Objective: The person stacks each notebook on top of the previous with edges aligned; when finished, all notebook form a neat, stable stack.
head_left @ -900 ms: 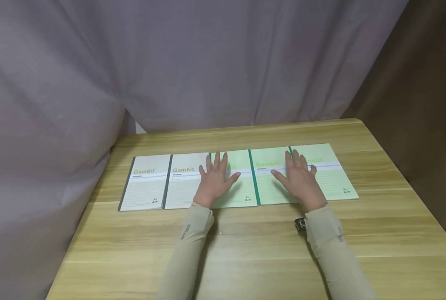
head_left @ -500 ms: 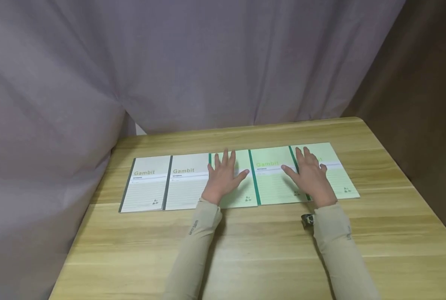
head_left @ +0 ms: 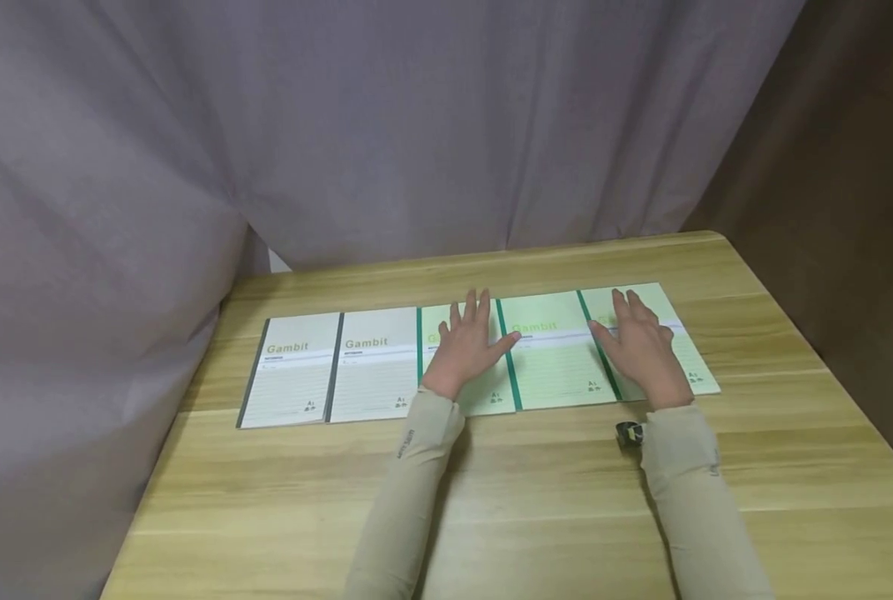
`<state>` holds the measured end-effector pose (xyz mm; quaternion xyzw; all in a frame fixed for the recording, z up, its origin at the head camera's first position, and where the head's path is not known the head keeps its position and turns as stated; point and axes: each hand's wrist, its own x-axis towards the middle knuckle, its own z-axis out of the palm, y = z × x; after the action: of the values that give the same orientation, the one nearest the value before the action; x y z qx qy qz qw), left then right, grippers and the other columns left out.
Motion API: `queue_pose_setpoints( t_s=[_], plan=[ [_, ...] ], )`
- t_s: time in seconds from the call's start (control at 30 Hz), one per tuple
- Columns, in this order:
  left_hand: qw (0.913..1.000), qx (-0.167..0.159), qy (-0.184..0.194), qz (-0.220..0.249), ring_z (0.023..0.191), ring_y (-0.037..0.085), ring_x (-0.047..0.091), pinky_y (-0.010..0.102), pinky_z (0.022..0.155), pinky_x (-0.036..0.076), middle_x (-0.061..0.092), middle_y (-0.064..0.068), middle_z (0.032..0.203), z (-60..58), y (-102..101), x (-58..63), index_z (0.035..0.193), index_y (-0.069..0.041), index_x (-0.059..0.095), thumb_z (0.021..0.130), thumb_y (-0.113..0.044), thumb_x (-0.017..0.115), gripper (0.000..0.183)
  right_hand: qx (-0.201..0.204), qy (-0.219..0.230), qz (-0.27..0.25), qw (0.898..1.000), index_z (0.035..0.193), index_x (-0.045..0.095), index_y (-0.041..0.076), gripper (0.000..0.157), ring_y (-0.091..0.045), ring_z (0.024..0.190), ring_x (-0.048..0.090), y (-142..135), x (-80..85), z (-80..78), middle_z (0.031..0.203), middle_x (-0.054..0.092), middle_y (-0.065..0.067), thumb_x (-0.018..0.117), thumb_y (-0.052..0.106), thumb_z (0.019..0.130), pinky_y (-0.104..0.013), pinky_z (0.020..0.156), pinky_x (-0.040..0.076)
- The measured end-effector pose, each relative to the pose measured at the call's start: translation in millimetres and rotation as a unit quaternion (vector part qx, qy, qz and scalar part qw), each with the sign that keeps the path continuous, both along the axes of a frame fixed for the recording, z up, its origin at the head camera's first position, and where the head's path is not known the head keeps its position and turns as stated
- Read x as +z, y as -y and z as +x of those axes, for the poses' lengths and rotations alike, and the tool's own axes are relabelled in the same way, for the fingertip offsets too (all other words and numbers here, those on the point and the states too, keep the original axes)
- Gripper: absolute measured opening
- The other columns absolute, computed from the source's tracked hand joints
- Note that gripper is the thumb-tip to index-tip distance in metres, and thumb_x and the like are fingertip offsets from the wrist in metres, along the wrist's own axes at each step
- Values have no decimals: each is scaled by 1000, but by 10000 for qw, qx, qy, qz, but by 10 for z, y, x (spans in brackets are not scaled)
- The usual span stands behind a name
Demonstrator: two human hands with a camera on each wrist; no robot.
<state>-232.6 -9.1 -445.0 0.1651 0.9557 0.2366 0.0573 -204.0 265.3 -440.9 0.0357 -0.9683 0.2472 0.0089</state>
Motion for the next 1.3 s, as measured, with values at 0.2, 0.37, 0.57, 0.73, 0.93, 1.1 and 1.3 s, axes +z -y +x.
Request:
queue_pose_setpoints(
  t_s=[0.2,0.37,0.57,0.73,0.93,1.1,1.3],
  plan=[
    [9989,-172,207,374,149,48,16,63,114,27,7,17,168,-9,-122,65,163,-11,5,98,-57,55,94,-106,113,-120,9998,158,9,-7,81,-66,137,16,-127,15,-19,158,9,-40,41,47,106,-83,100,15],
    [9941,-336,699,763,149,45,18,55,117,27,7,17,168,52,-243,124,163,-10,2,97,-49,62,97,-154,112,-179,9997,157,7,-8,78,-66,136,16,-253,56,-10,157,10,-41,39,42,107,-82,101,17],
    [9928,-425,647,916,150,40,19,48,118,28,9,16,168,78,-387,135,163,-9,2,98,-44,63,95,-227,80,-359,9991,156,5,-11,78,-60,141,15,-392,73,1,157,10,-41,40,38,107,-72,109,19],
    [9873,-484,859,1244,151,37,16,46,120,24,9,13,169,85,-470,112,162,-8,0,99,-42,62,95,-317,-2,-434,9986,155,7,-13,77,-60,141,16,-493,82,24,154,14,-43,41,36,106,-69,112,18],
    [9808,-416,1124,1541,151,37,18,45,120,25,11,13,168,87,-565,87,162,-6,0,100,-41,61,94,-410,197,-514,9976,155,5,-12,78,-61,141,14,-581,102,47,154,12,-44,41,37,107,-71,111,16],
    [9766,-393,1304,1664,149,38,22,45,118,29,16,16,166,112,-652,74,162,-6,2,100,-37,61,91,-575,404,-540,9961,154,8,-14,78,-61,139,17,-623,58,59,153,15,-44,42,37,106,-71,110,19],
    [9709,-347,1437,1885,145,34,33,41,115,33,27,22,162,125,-758,44,161,-4,5,100,-36,61,89,-695,462,-476,9954,151,18,-18,74,-62,134,25,-675,27,49,147,26,-45,42,36,106,-70,108,24]
  ],
)
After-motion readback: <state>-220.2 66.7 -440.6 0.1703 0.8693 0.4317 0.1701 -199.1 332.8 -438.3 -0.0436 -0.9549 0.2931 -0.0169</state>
